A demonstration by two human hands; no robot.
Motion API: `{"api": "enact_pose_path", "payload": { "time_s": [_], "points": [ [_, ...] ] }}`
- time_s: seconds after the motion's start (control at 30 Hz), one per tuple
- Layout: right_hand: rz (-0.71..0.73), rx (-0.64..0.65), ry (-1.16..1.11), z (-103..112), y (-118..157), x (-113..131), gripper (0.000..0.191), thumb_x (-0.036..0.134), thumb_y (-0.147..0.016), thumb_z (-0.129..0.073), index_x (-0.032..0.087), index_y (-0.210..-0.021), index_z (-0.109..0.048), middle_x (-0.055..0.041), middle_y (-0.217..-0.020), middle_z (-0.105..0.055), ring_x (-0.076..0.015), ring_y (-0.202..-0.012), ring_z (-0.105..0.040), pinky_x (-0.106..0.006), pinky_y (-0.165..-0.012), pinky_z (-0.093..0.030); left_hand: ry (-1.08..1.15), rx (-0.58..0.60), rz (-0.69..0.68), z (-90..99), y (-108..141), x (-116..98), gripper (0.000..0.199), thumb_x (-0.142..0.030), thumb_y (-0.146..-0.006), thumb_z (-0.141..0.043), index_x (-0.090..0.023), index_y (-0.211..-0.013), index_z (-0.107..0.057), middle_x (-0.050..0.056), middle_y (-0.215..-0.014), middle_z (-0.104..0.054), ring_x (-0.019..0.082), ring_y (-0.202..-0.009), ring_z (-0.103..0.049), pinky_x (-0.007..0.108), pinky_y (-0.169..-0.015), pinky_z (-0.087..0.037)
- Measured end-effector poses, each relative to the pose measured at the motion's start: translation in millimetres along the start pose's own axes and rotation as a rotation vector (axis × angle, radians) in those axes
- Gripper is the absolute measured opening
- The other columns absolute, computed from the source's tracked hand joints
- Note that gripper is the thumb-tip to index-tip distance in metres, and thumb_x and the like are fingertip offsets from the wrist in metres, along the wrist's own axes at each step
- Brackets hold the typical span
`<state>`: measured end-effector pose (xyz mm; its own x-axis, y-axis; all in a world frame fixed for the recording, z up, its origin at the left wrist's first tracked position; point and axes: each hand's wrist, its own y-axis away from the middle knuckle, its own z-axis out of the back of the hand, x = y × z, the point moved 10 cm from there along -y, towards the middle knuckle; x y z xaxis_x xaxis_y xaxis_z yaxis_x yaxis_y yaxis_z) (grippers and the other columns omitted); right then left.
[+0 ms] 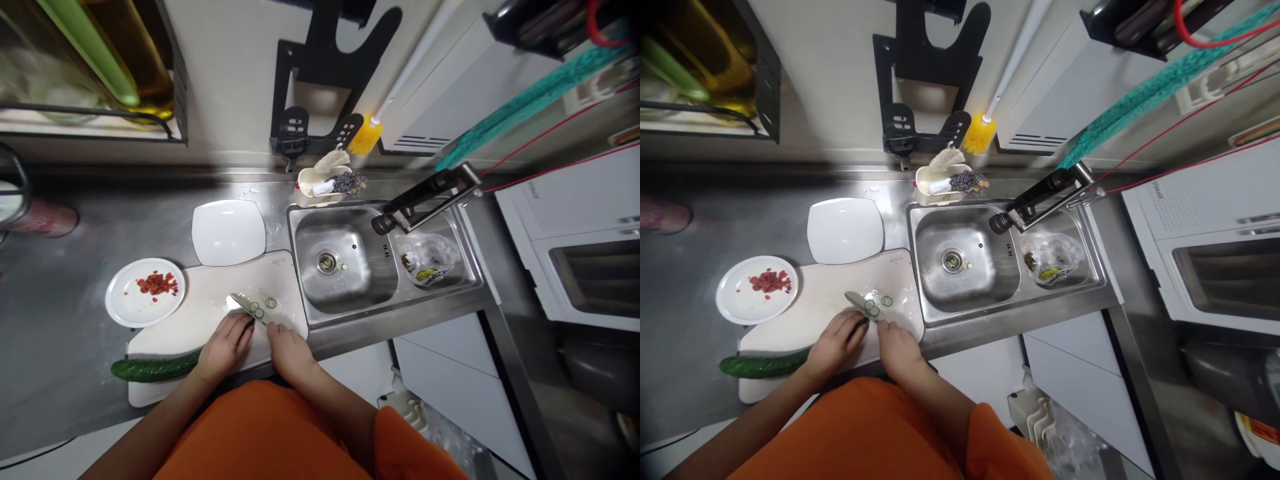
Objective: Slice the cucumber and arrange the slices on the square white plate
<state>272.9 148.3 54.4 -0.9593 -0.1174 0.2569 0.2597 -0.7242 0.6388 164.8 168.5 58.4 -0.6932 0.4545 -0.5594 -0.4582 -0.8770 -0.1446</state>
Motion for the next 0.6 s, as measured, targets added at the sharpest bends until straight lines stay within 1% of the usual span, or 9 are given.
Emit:
{"api": "enact_pose_path", "payload": {
  "time_s": [0.17, 0.3, 0.4, 0.6],
  "points": [
    [-0.068, 0.024, -0.011, 4, 11, -18, 0.03, 0.004, -0.088, -0.033, 0.016, -0.108, -0.051, -0.0097, -0.095, -0.064, -0.0206, -0.084, -0.064, -0.027, -0.068, -0.048, 0.022, 0.0, 0.001, 2.4, -1, -2, 0.026, -0.023, -0.089, -0.048, -0.017, -0.113, -0.057, 0.01, -0.106, -0.064, 0.021, -0.104, -0.057, 0.04, -0.096, -0.048],
    [-0.139, 0.05, -0.023, 7, 23, -31, 0.033, 0.003, -0.086, -0.033, 0.016, -0.109, -0.052, -0.0104, -0.096, -0.065, -0.0217, -0.086, -0.064, -0.026, -0.066, -0.047, 0.03, 0.002, 0.002, 2.9, -2, -3, 0.027, -0.024, -0.089, -0.048, -0.018, -0.113, -0.058, 0.009, -0.104, -0.064, 0.021, -0.102, -0.058, 0.04, -0.096, -0.048],
    [-0.12, 0.045, -0.017, 9, 30, -26, 0.033, 0.004, -0.086, -0.033, 0.017, -0.109, -0.052, -0.0099, -0.096, -0.065, -0.0228, -0.085, -0.064, -0.027, -0.065, -0.047, 0.023, -0.007, 0.011, 4.0, -3, -3, 0.026, -0.024, -0.089, -0.047, -0.018, -0.112, -0.058, 0.009, -0.103, -0.064, 0.021, -0.101, -0.058, 0.04, -0.095, -0.048],
    [-0.104, 0.061, -0.011, 12, 42, -18, 0.032, 0.003, -0.086, -0.032, 0.018, -0.106, -0.051, -0.0085, -0.095, -0.064, -0.0219, -0.082, -0.065, -0.027, -0.064, -0.047, -0.002, -0.016, -0.002, 4.0, -2, -4, 0.022, -0.025, -0.089, -0.049, -0.016, -0.107, -0.059, 0.009, -0.101, -0.064, 0.021, -0.101, -0.057, 0.039, -0.095, -0.047]
  ]
}}
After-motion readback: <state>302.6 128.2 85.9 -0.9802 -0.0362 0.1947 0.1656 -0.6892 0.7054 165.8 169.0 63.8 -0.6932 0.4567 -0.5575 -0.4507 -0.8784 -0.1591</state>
